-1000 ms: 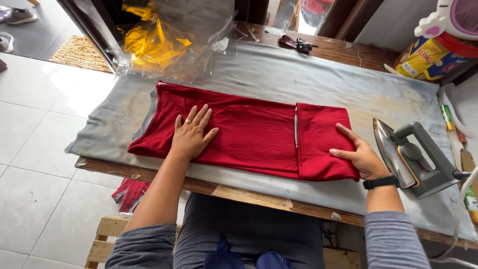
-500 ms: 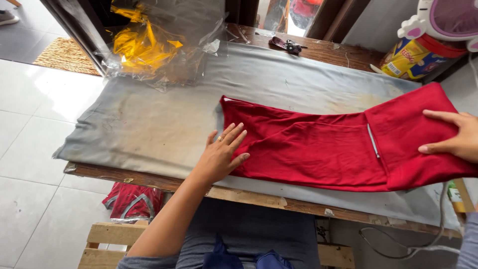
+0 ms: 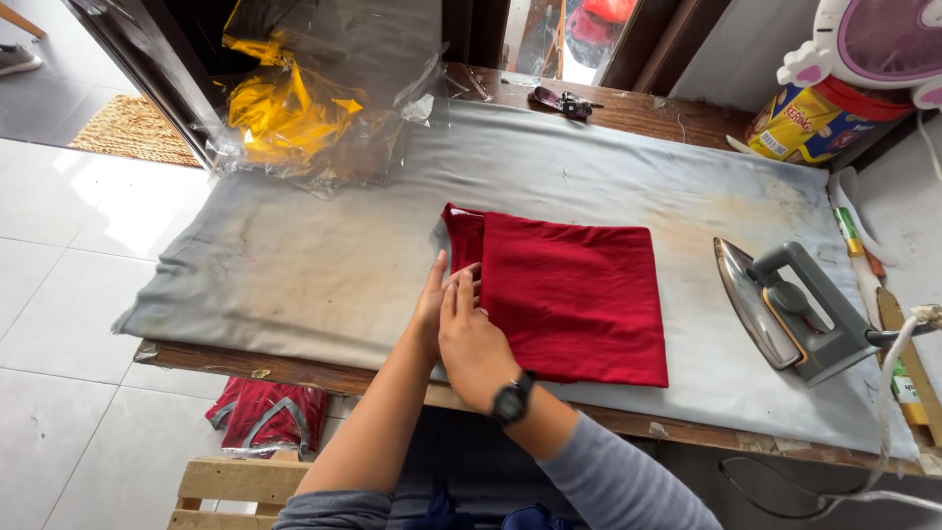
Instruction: The person irons a red t-shirt on an ironing board, smoothing the body, sleeves, and collar. They fold the shirt neatly and place it into a clear plastic bag.
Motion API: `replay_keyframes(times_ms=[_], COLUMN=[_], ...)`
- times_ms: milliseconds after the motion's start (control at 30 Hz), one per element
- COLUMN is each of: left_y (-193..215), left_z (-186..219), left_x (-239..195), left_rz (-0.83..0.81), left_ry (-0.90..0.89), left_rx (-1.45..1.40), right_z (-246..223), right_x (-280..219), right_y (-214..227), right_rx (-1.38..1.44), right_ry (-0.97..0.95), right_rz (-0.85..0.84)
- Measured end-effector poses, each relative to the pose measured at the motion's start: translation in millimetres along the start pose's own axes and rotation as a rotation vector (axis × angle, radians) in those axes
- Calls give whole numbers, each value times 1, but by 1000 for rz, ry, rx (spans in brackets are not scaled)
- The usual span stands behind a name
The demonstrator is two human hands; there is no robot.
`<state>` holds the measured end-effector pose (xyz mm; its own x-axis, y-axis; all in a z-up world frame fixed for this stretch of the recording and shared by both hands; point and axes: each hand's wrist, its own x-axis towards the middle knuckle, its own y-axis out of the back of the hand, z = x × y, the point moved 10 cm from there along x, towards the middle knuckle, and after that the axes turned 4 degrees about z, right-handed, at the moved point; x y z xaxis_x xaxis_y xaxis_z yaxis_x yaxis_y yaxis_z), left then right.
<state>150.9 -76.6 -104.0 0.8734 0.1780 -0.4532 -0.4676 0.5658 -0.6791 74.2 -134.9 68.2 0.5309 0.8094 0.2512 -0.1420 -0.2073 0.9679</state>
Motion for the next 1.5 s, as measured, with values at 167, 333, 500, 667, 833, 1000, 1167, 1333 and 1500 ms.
replay_keyframes(times_ms=[167, 333, 500, 667, 833, 1000, 1167, 1333, 1500], left_y=[-38, -68, -40, -10, -23, -7, -36, -28, -6], left_z=[23, 45, 99, 103, 107, 115, 102, 84, 73], left_x=[-24, -35, -58, -61, -72, -80, -145, -184, -195], left_rz=[10, -15, 48, 154, 121, 280, 268, 217, 99], left_ry=[-208, -446, -385, -240, -357, -548, -772, -797, -1055], left_rx=[181, 693, 646, 747, 818, 1194, 1423, 1390, 1324], right_z=[46, 203, 281, 270, 288, 279, 211, 321, 489], right_x=[-40, -72, -76, -15, 4, -21, -95, -136, -141], right_y=[38, 41, 40, -7, -106, -62, -25, -14, 26], right_rx=[395, 355, 165, 30, 148, 138, 105, 8, -442], right_ry=[83, -354, -454, -402, -524, -496, -261, -364, -765], right_rz=[-32, 188, 265, 183, -188, -168, -179, 2, -17])
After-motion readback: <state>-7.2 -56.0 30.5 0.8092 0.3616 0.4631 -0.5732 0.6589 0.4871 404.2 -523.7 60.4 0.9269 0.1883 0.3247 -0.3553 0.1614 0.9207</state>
